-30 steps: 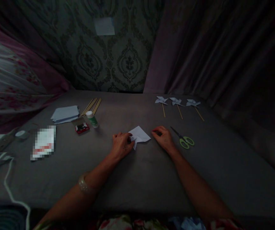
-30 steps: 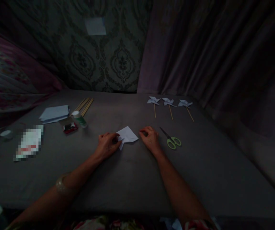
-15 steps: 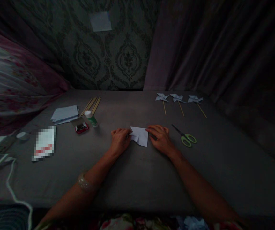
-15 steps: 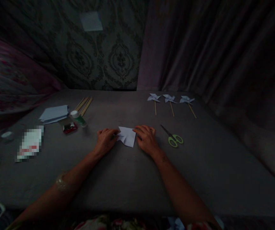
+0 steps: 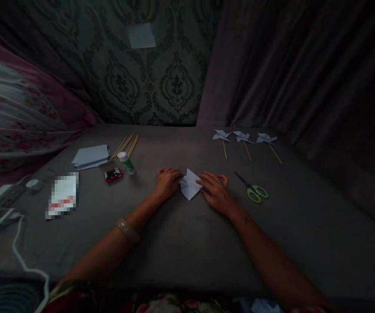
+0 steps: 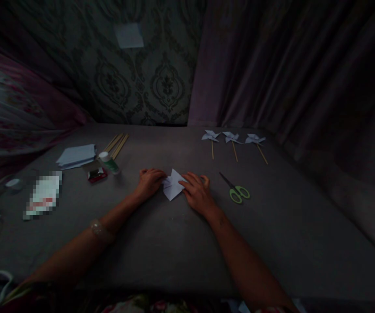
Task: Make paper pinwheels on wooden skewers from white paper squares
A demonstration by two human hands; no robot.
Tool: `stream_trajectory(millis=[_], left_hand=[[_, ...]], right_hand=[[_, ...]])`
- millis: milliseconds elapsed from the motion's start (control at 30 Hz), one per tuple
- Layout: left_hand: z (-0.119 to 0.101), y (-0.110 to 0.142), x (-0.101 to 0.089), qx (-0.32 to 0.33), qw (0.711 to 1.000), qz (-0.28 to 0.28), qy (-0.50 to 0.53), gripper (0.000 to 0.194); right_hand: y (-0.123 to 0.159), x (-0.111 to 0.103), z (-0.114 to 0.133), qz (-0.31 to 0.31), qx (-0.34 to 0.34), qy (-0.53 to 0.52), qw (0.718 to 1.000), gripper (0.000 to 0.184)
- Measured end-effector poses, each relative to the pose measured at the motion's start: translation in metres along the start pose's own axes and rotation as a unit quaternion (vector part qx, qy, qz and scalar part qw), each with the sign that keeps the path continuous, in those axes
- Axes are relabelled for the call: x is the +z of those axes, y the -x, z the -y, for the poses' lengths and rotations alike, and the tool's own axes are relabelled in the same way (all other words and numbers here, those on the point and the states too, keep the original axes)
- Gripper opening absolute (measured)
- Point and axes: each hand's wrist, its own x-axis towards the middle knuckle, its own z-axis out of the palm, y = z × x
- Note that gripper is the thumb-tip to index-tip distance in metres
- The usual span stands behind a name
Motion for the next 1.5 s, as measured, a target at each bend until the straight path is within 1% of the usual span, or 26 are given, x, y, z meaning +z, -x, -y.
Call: stream_trajectory(millis=[133,233,367,467,533,633,700,767,967,1100,1267,1500], left_hand=[[0.002,-0.009,0.004,0.016,1.000,-0.007,0.002,0.024],[0.001,-0.011,0.004,0.029,1.000,-0.003,0.009,0.028],[0.000,-0.002,-0.003,0.041,0.999,-0.021,0.028,0.036],[-0.001,0.009,-0.009,0.069,0.997,-0.028,0.033,0.028],[-0.002,0.015,-0.013,0.103,0.994,-0.019,0.028,0.025],[-0.007,0.019,-0.018,0.141,0.990,0.009,0.020,0.024],[-0.009,0.019,-0.019,0.155,0.987,0.031,0.020,0.024],[-0.010,0.018,-0.018,0.163,0.985,0.041,0.024,0.025],[-0.007,0.019,-0.014,0.162,0.985,0.039,0.041,0.025],[-0.008,0.019,-0.015,0.151,0.987,0.044,0.042,0.026],[-0.010,0.019,-0.016,0.141,0.988,0.050,0.043,0.025],[-0.006,0.019,-0.009,0.135,0.989,0.041,0.044,0.025]], right_hand=[[0.000,-0.002,0.003,0.005,0.000,-0.008,1.000,0.030],[0.000,-0.003,0.006,0.006,0.001,-0.020,1.000,0.028],[0.000,-0.004,0.011,0.022,-0.004,-0.033,0.999,0.027],[0.000,-0.003,0.013,0.036,-0.010,-0.035,0.999,0.027],[0.001,-0.002,0.014,0.044,-0.015,-0.035,0.998,0.027],[0.001,0.000,0.016,0.051,-0.016,-0.036,0.998,0.025],[0.002,0.000,0.016,0.052,-0.011,-0.037,0.998,0.023],[0.001,0.001,0.018,0.050,-0.007,-0.036,0.998,0.022],[-0.006,0.002,0.022,0.061,-0.023,-0.027,0.998,0.020],[-0.008,0.004,0.024,0.066,-0.030,-0.036,0.997,0.016],[-0.009,0.005,0.026,0.061,-0.037,-0.029,0.997,0.016],[-0.010,0.006,0.028,0.046,-0.039,-0.028,0.998,0.017]])
